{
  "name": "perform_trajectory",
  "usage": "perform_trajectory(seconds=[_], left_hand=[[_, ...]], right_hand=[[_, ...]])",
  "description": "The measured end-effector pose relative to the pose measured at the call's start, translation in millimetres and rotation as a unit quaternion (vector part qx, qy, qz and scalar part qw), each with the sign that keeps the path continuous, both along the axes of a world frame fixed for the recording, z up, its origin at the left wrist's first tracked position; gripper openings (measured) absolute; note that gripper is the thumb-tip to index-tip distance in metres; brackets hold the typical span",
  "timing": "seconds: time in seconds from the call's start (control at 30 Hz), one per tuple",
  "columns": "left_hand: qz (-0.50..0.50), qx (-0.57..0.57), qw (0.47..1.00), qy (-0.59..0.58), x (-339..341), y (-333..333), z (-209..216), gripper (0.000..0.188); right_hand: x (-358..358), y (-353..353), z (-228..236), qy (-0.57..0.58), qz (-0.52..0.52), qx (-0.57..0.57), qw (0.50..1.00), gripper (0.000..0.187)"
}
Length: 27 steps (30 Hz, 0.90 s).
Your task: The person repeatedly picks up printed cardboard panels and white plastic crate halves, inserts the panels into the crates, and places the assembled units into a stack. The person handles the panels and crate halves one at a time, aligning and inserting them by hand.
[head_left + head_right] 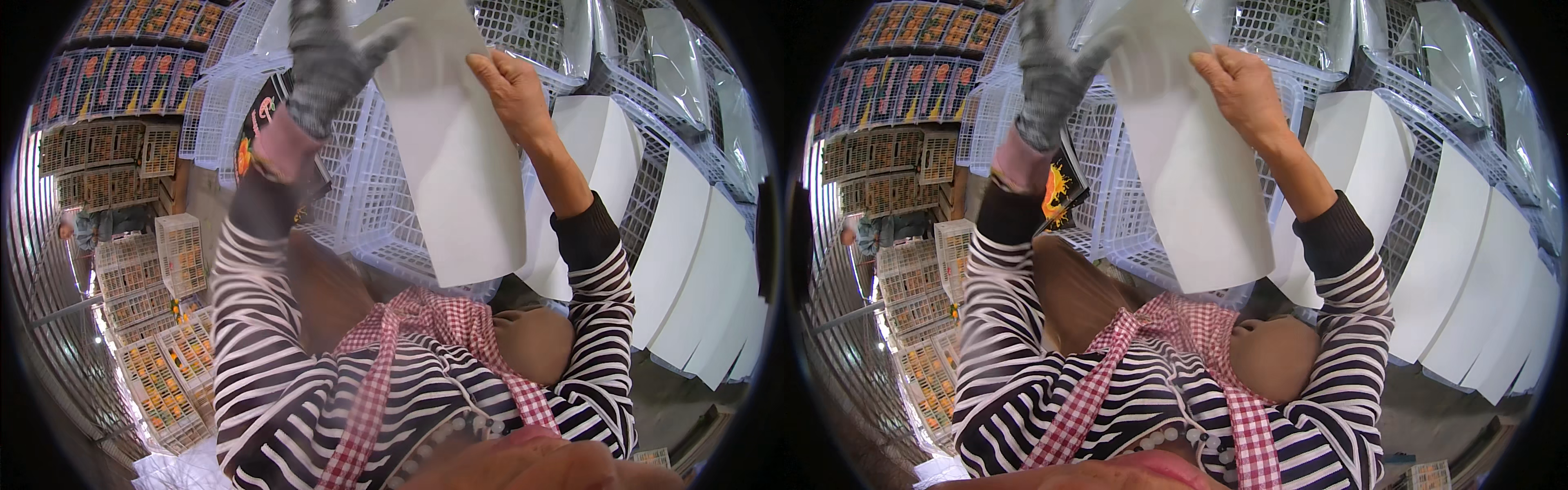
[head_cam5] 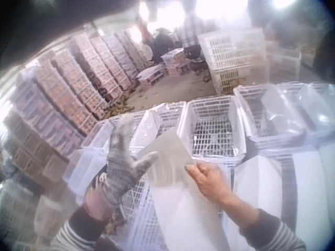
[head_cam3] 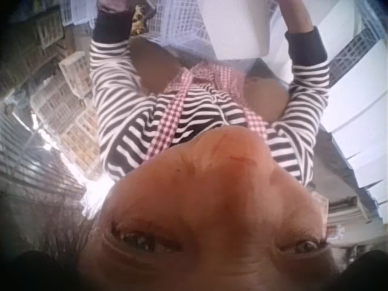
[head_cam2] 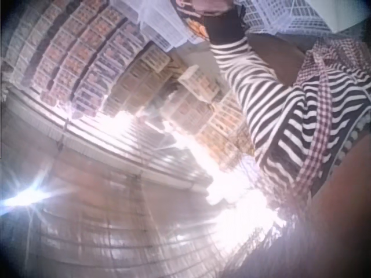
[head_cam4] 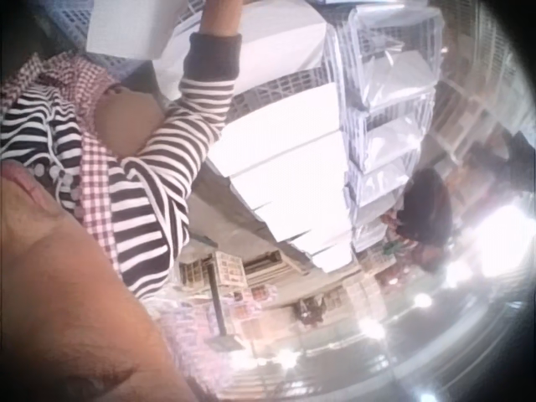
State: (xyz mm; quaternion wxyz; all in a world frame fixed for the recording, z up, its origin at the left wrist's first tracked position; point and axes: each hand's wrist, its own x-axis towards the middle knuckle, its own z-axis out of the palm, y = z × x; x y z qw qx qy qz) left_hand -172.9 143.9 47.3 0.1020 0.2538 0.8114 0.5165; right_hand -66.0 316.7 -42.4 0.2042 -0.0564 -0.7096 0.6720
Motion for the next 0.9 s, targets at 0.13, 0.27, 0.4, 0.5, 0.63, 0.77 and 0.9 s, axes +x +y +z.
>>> perform_trajectory(seconds=[0.13,0.27,0.4,0.5,0.63,0.77,0.9], left_hand=[[-0.098,-0.083,0.991,0.031,-31.2,13.7,23.2,0.022],[-0.116,-0.085,0.989,0.037,-45.2,8.0,23.5,0.022],[-0.070,0.013,0.996,0.063,-51.4,-5.5,4.8,0.018],[-0.031,0.030,0.996,0.072,-60.6,-18.9,-9.3,0.015],[-0.012,0.110,0.985,0.135,-77.5,-51.4,-5.9,0.015],[0.038,0.101,0.983,0.151,-79.6,-75.4,3.6,0.015],[0.071,0.095,0.978,0.173,-57.4,-83.8,11.1,0.016]], right_hand=[[2.8,-4.2,11.2,0.029,0.080,0.031,0.996,0.039],[13.2,-6.3,10.2,-0.040,0.161,-0.088,0.982,0.040],[30.3,-16.4,-0.7,-0.153,0.174,-0.088,0.969,0.044],[40.4,-21.0,-5.5,-0.129,0.201,-0.094,0.967,0.040],[78.0,-18.0,-14.5,-0.230,0.171,-0.050,0.957,0.033],[140.8,-21.0,-33.5,-0.274,0.146,-0.092,0.946,0.030],[168.3,-7.1,-15.9,-0.439,-0.006,-0.002,0.898,0.031]])
